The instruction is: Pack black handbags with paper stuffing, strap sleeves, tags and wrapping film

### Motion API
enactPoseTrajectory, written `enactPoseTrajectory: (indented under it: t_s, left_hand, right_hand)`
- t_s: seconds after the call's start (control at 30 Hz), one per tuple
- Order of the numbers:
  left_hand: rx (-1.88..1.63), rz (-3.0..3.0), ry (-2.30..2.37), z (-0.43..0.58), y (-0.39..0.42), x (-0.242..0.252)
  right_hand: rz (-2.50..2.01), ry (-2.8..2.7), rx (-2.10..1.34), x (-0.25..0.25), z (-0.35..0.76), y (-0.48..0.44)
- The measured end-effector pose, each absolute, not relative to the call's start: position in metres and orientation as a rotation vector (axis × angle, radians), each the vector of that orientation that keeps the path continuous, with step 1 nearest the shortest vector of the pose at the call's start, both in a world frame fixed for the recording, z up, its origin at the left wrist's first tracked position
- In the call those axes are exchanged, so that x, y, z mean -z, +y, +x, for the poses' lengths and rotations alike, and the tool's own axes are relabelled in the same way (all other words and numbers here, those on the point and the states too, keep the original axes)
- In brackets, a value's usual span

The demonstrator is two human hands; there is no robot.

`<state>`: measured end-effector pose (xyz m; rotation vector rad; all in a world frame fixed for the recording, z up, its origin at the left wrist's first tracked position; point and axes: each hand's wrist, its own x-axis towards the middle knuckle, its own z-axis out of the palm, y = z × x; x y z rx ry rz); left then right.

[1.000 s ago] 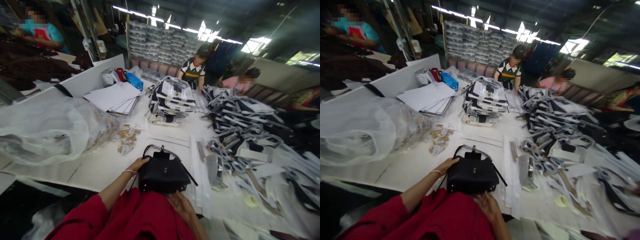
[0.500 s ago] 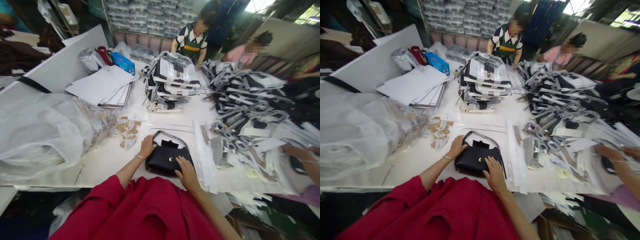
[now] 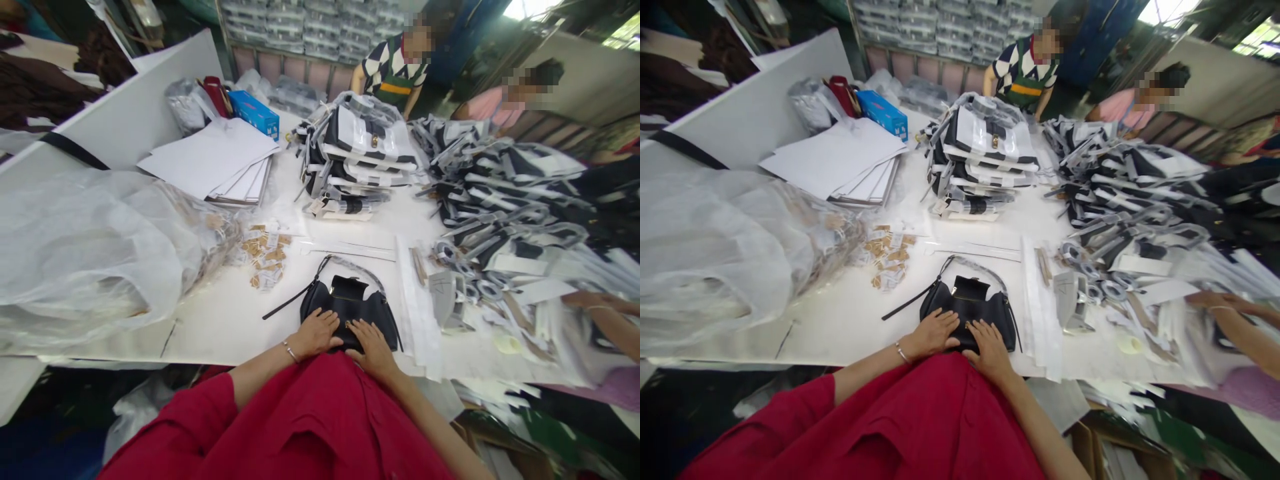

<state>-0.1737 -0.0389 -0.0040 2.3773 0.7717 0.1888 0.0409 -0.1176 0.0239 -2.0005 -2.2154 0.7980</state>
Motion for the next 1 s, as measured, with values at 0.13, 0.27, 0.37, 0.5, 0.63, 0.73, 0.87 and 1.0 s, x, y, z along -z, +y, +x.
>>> enactPoseTrajectory:
  t_s: [0.13,0.27,0.37,0.5,0.63,0.73,0.87,1.0]
  left_hand:
    - [-0.235,2.353,0.788,-0.171,-0.036,0.005]
    - [-0.287,2.341,0.8,-0.172,-0.037,0.003]
    - [-0.26,2.369,0.813,-0.172,-0.036,0.002]
    - [-0.206,2.413,0.819,-0.173,-0.034,0.006]
    - [-0.177,2.414,0.814,-0.173,-0.034,0.007]
    - [-0.153,2.401,0.797,-0.172,-0.034,0.006]
    - [-0.118,2.376,0.766,-0.172,-0.031,0.003]
    - [-0.107,2.351,0.755,-0.174,-0.027,-0.001]
  right_hand:
    - [-2.131,-1.909,-0.907,-0.029,0.034,-0.107]
    - [-2.538,-1.727,-0.969,-0.043,0.027,-0.073]
    - [-2.75,-1.787,-1.02,-0.047,0.018,-0.046]
    - [-2.726,-1.745,-1.294,-0.045,0.01,-0.028]
    - [-2.667,-1.661,-1.441,-0.042,0.011,-0.026]
    - [-2.678,-1.629,-1.424,-0.039,0.012,-0.026]
    - [-2.67,-1.541,-1.592,-0.035,0.018,-0.019]
    - [-2.468,-1.777,-1.626,-0.041,0.031,-0.02]
